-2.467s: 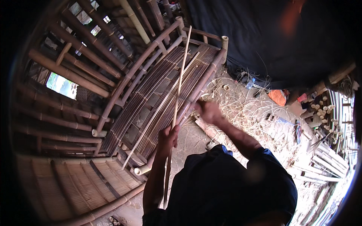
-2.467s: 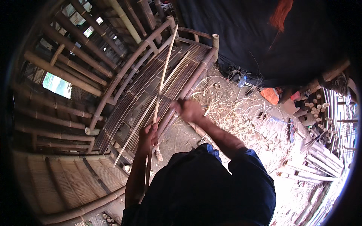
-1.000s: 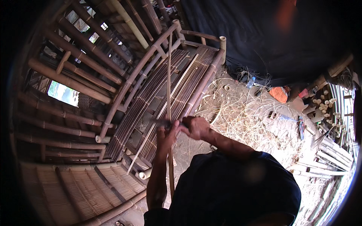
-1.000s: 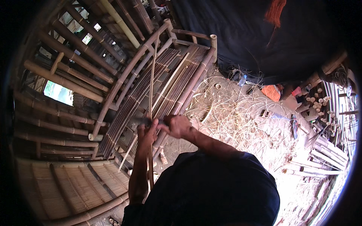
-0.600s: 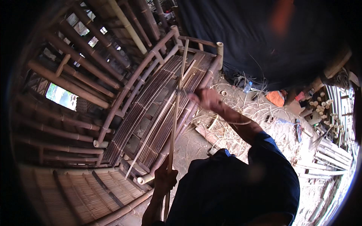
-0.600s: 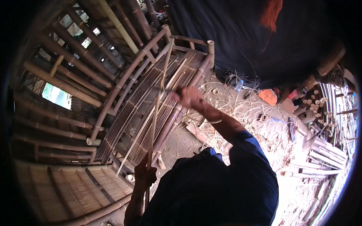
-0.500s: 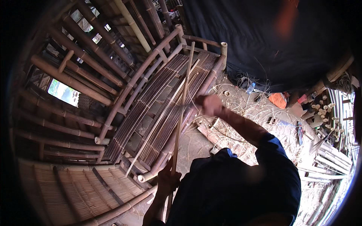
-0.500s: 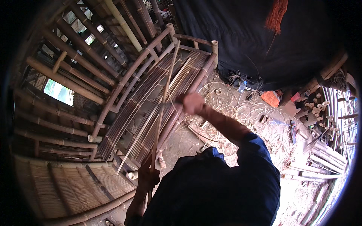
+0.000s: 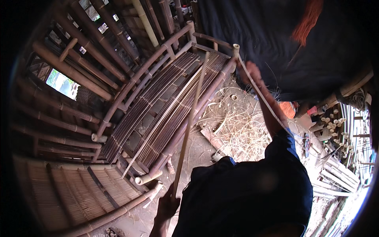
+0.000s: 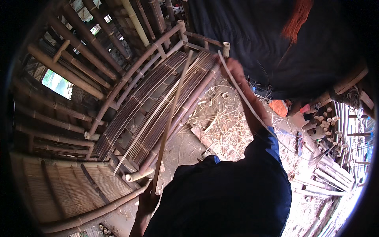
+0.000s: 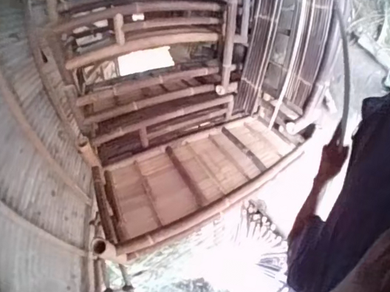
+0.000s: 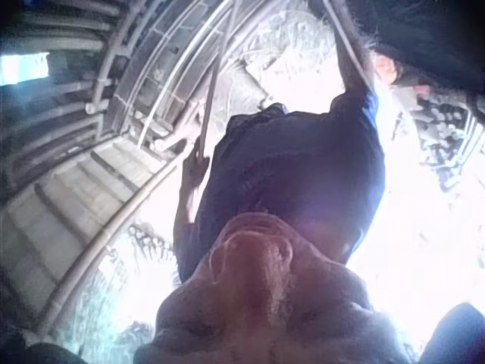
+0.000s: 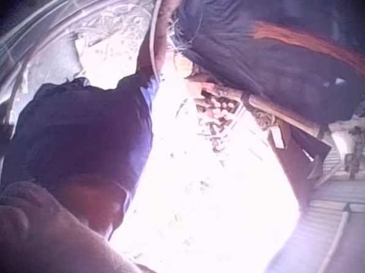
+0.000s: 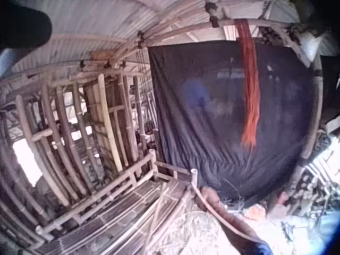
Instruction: The person uses a knife to split long bamboo strips and then weaves them into a bamboo mat frame. They repeatedly cut strips, insert them into the weave, and adjust the mat's position.
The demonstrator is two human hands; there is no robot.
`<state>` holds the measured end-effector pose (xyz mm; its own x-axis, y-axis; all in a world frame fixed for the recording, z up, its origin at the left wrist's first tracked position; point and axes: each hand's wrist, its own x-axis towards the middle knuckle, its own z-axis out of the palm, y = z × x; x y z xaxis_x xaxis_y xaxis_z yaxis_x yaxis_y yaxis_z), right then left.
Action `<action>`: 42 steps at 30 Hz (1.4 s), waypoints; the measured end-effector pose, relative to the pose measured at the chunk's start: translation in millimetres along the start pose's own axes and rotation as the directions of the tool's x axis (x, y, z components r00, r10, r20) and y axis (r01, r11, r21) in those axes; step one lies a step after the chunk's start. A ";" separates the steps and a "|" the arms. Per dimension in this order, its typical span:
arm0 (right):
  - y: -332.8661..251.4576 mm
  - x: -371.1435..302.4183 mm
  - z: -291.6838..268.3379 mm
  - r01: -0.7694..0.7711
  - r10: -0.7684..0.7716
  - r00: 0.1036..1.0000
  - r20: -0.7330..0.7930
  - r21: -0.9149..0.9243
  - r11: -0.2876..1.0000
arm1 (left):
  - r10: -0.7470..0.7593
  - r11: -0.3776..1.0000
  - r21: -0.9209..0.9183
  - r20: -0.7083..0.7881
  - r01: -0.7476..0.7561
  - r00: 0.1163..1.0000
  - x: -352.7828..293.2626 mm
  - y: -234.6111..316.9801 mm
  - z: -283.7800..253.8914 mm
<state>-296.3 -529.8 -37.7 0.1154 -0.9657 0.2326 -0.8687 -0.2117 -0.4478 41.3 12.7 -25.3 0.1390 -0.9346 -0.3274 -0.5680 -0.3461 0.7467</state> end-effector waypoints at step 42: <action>-62.5 -105.8 47.3 -0.020 0.180 0.974 -0.139 0.736 0.677 | 0.051 0.996 -0.075 0.031 -0.048 0.998 -12.0 -60.8 -1.2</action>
<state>-231.5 -421.5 -75.2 -0.1111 -0.9576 0.2658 -0.2360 -0.2344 -0.9431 75.1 44.9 -66.1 0.0849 -0.9480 -0.3067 -0.5117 -0.3056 0.8030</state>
